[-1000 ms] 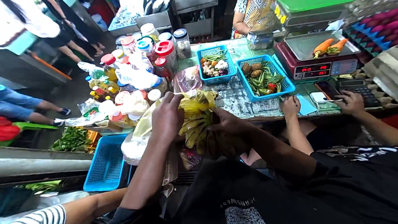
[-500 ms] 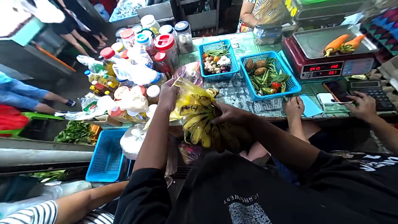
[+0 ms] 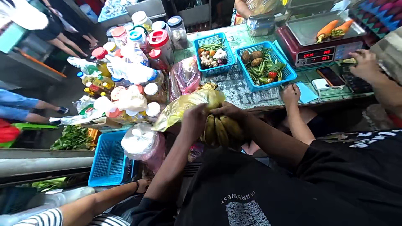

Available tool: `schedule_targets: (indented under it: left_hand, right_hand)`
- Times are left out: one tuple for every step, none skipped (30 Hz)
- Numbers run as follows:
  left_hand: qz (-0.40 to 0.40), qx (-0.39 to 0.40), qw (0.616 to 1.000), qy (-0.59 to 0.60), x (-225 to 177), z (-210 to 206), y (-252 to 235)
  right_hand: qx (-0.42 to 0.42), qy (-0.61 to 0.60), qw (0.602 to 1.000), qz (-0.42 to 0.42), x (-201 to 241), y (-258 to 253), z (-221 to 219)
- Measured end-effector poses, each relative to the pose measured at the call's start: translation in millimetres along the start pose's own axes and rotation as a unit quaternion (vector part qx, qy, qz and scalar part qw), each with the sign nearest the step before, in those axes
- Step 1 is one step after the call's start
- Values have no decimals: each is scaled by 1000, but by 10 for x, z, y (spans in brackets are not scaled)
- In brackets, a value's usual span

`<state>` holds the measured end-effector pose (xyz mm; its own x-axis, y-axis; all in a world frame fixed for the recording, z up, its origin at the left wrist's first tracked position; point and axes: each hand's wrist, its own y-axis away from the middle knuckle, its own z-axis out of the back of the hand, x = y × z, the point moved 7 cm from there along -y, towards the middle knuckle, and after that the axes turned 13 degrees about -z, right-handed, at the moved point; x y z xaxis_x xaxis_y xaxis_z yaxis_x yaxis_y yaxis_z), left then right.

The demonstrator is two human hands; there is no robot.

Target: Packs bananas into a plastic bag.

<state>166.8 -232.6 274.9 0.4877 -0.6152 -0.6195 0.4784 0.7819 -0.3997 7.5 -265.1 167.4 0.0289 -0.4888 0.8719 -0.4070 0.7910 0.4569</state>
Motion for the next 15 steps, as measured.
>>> schedule_targets:
  left_hand:
    - [-44, 10, 999, -19, -122, -16, 48]
    - [-68, 2, 997, -40, -185, 40, 164]
    - [-57, -14, 997, -56, -151, 145, 335]
    - [-22, -28, 996, -80, -23, 265, 517]
    - [19, -41, 993, -110, 158, 376, 670]
    - [62, -52, 987, -137, 351, 456, 786]
    - [103, -66, 981, -153, 523, 493, 867]
    - [142, -83, 974, -153, 671, 478, 918]
    - [174, -100, 971, -130, 761, 425, 946]
    - [193, -110, 972, -78, 759, 348, 953]
    - [195, -101, 976, -3, 638, 253, 930]
    - [171, -71, 981, 55, 406, 148, 892]
    - [134, -37, 986, 88, 156, 37, 868]
    - [107, -13, 988, 109, -6, -65, 870]
    - [96, -12, 988, 121, -30, -139, 871]
  right_hand:
    - [-21, -5, 999, 34, -21, 12, -9]
    - [-39, -21, 998, 49, -15, 65, -31]
    - [-56, -44, 996, 48, 0, 123, -46]
    - [-74, -76, 994, 41, 15, 162, -38]
    - [-83, -109, 990, 45, 29, 172, -17]
    - [-82, -142, 985, 57, 37, 173, 3]
    - [-87, -161, 981, 61, 65, 218, -4]
    - [-97, -177, 977, 60, 74, 254, -2]
    - [-105, -194, 973, 66, 71, 271, 13]
    - [-115, -203, 970, 68, 71, 289, 29]
    - [-133, -204, 968, 67, 80, 308, 53]
    - [-158, -197, 965, 65, 86, 333, 102]
    - [-192, -180, 963, 56, 73, 368, 162]
    - [-231, -141, 962, 45, 38, 404, 229]
    - [-251, -92, 962, 49, -28, 402, 303]
